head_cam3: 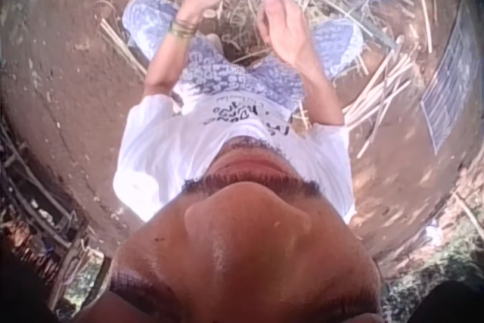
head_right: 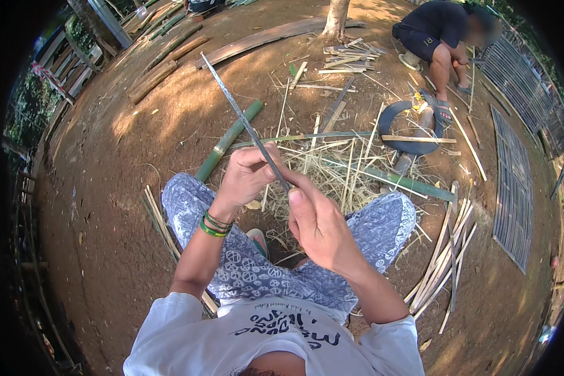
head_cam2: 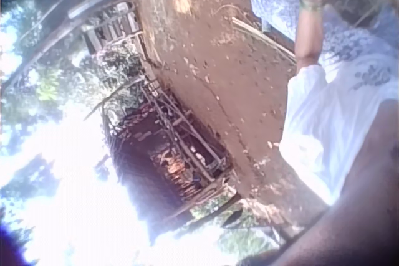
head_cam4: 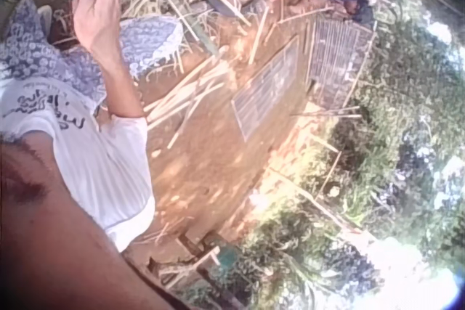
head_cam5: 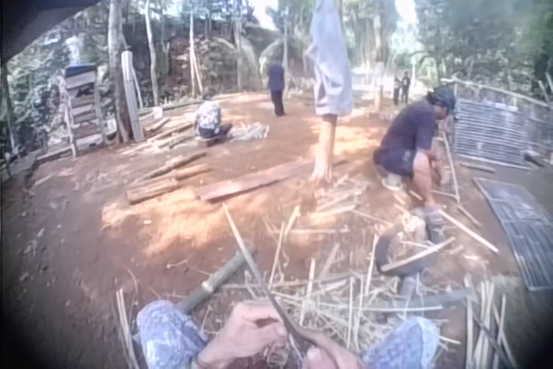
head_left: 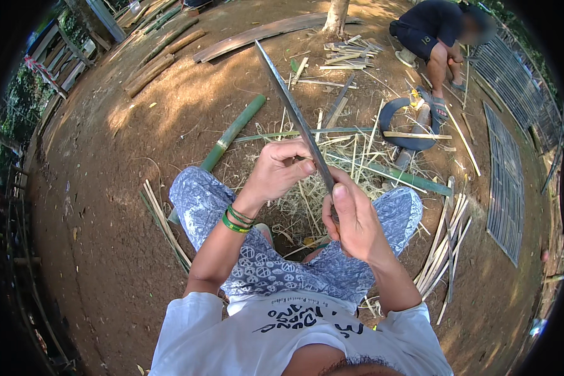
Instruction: The person sits on the ground and uses a large machete to split long bamboo poles into thin strips. They hold the bamboo vertically and strike it repeatedly with the blade to separate the fibers, occasionally adjusting the bamboo's position. The process is repeated for multiple bamboo sections, with the resulting strips accumulating on the ground.
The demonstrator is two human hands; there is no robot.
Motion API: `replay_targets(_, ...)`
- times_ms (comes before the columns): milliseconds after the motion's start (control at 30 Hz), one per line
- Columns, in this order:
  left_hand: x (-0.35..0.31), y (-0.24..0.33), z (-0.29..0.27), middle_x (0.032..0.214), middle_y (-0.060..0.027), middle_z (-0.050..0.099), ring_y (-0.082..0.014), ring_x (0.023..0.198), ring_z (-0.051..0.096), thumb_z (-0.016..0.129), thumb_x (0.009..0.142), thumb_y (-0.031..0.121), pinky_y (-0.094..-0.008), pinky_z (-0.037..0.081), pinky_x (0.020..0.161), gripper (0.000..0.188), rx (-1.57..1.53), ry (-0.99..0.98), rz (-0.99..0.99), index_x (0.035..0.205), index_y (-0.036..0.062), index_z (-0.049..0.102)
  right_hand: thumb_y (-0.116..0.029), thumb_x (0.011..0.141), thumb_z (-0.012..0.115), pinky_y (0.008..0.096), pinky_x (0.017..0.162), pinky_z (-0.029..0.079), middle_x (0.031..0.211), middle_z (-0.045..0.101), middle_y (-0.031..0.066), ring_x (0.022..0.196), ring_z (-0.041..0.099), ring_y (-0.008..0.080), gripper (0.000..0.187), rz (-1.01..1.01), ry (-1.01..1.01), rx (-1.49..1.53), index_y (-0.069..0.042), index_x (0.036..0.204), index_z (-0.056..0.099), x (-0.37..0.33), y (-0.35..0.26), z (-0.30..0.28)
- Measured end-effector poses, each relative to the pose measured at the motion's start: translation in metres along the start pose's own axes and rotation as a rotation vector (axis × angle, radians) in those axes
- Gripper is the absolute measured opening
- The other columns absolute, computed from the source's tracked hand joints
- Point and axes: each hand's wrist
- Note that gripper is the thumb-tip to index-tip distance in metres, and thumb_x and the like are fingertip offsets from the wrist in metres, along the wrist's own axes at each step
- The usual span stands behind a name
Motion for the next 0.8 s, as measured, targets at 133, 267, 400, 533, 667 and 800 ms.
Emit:
replay_targets(133, -0.002, 0.003, 0.001, 0.078, -0.0021, 0.061, -0.0108, 0.072, 0.054, 0.071, 0.091, 0.040, -0.0284, 0.043, 0.063, 0.040, -0.052, 0.020, -0.024, 0.089, 0.0004, 0.071, -0.034, 0.111, 0.031, 0.0242, 0.047, 0.036, 0.057, 0.047, -0.0004, 0.047, 0.043, 0.0066, 0.047, 0.102, -0.044, 0.080, -0.002, 0.143, 0.045, 0.002, -0.005, -0.007)
replay_targets(267, 0.000, 0.004, -0.002, 0.080, -0.0006, 0.062, -0.0095, 0.074, 0.056, 0.072, 0.091, 0.038, -0.0275, 0.045, 0.064, 0.037, -0.037, 0.014, -0.045, 0.090, 0.0008, 0.072, -0.035, 0.111, 0.030, 0.0239, 0.046, 0.036, 0.057, 0.047, -0.0005, 0.045, 0.042, 0.0066, 0.048, 0.012, -0.013, 0.029, -0.002, 0.142, 0.046, 0.006, -0.003, -0.005)
replay_targets(400, 0.002, 0.003, -0.005, 0.080, -0.0008, 0.063, -0.0096, 0.075, 0.057, 0.071, 0.092, 0.037, -0.0273, 0.046, 0.065, 0.036, -0.008, -0.002, -0.019, 0.091, 0.0009, 0.072, -0.036, 0.111, 0.030, 0.0241, 0.046, 0.036, 0.057, 0.047, -0.0004, 0.046, 0.042, 0.0064, 0.049, 0.073, -0.040, 0.132, -0.003, 0.142, 0.046, 0.008, -0.005, -0.006)
replay_targets(533, 0.002, 0.000, -0.002, 0.084, -0.0022, 0.066, -0.0103, 0.076, 0.058, 0.070, 0.093, 0.037, -0.0277, 0.047, 0.066, 0.037, -0.004, -0.018, -0.028, 0.092, 0.0000, 0.071, -0.037, 0.111, 0.030, 0.0241, 0.046, 0.036, 0.057, 0.047, 0.0001, 0.046, 0.043, 0.0068, 0.049, 0.115, -0.083, 0.204, -0.003, 0.143, 0.045, 0.006, -0.004, -0.015)
replay_targets(667, 0.004, -0.003, -0.004, 0.086, -0.0025, 0.067, -0.0096, 0.078, 0.060, 0.070, 0.093, 0.037, -0.0273, 0.048, 0.068, 0.037, 0.038, -0.026, -0.012, 0.093, 0.0001, 0.072, -0.038, 0.110, 0.029, 0.0241, 0.047, 0.037, 0.057, 0.046, -0.0004, 0.046, 0.043, 0.0071, 0.050, -0.001, 0.021, -0.028, -0.004, 0.144, 0.044, 0.007, -0.005, -0.005)
replay_targets(800, 0.006, 0.000, -0.002, 0.090, -0.0039, 0.067, -0.0108, 0.081, 0.059, 0.072, 0.093, 0.024, -0.0277, 0.048, 0.071, 0.025, -0.031, -0.041, -0.032, 0.097, -0.0006, 0.072, -0.039, 0.110, 0.028, 0.0245, 0.046, 0.036, 0.057, 0.045, -0.0005, 0.046, 0.043, 0.0068, 0.050, 0.101, -0.056, 0.079, -0.004, 0.143, 0.045, 0.004, -0.006, -0.015)
Point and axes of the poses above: each hand's wrist, its own x-axis towards the middle knuckle, its own z-axis out of the palm, y = z × x
